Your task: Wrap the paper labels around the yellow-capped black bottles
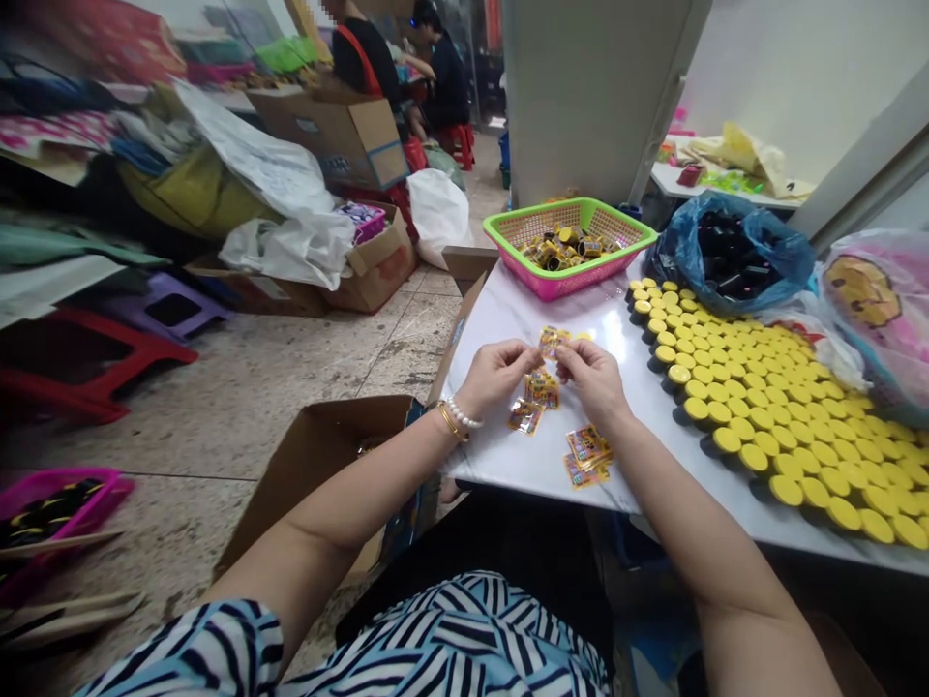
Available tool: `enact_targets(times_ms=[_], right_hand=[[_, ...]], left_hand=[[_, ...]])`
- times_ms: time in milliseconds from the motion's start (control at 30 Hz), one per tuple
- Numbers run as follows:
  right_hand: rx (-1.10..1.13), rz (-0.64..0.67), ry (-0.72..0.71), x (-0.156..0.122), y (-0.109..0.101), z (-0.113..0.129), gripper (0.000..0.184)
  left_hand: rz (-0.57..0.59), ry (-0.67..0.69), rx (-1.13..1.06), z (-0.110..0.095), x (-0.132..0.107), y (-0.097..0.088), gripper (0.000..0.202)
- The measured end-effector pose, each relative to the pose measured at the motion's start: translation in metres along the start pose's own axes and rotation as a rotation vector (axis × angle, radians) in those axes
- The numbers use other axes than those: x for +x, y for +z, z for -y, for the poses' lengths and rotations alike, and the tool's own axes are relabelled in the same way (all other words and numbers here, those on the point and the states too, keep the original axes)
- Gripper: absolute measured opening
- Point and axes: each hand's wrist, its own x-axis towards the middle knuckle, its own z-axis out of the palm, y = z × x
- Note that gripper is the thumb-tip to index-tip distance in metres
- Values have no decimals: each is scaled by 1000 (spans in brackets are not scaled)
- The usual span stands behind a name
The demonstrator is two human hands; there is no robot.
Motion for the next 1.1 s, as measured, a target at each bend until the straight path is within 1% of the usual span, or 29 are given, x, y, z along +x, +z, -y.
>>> enact_targets(times_ms=[67, 133, 200, 300, 500, 600, 667, 733, 867, 933, 1033, 1100], right_hand=[[-3, -37, -42, 0, 1, -1, 30], [-53, -40, -67, -2, 3, -1, 32], [-137, -19, -88, -4, 8, 1, 36], [-249, -8, -116, -9, 15, 5, 42], [-355, -40, -171, -12, 19, 6, 44], [-384, -34, -216, -12, 18, 3, 41], [-414, -26, -241, -12, 17, 1, 36], [-474, -18, -269, -12, 18, -1, 34], [-628, -18, -329, -13, 19, -2, 33], [-678, -20, -347, -12, 19, -3, 34], [-709, -23, -358, -11, 17, -3, 37], [-719, -30, -361, -10, 17, -4, 39]], left_hand=[[-119, 26, -63, -3, -1, 0, 44], [-184, 6, -163, -6, -1, 0, 46], [-192, -38, -242, -8, -1, -1, 49], [-195, -66, -277, -10, -1, -3, 49], [-234, -12, -208, -11, -2, -4, 37], [-217, -44, -272, -12, -1, -4, 34], [-181, -82, -315, -13, -1, -4, 34], [-157, -90, -331, -12, -1, -5, 33], [-209, -44, -247, -9, 0, -6, 28], [-213, -74, -243, -10, 0, -6, 28], [-203, -172, -305, -14, 0, -5, 30], [-226, -206, -312, -16, 0, -4, 31]])
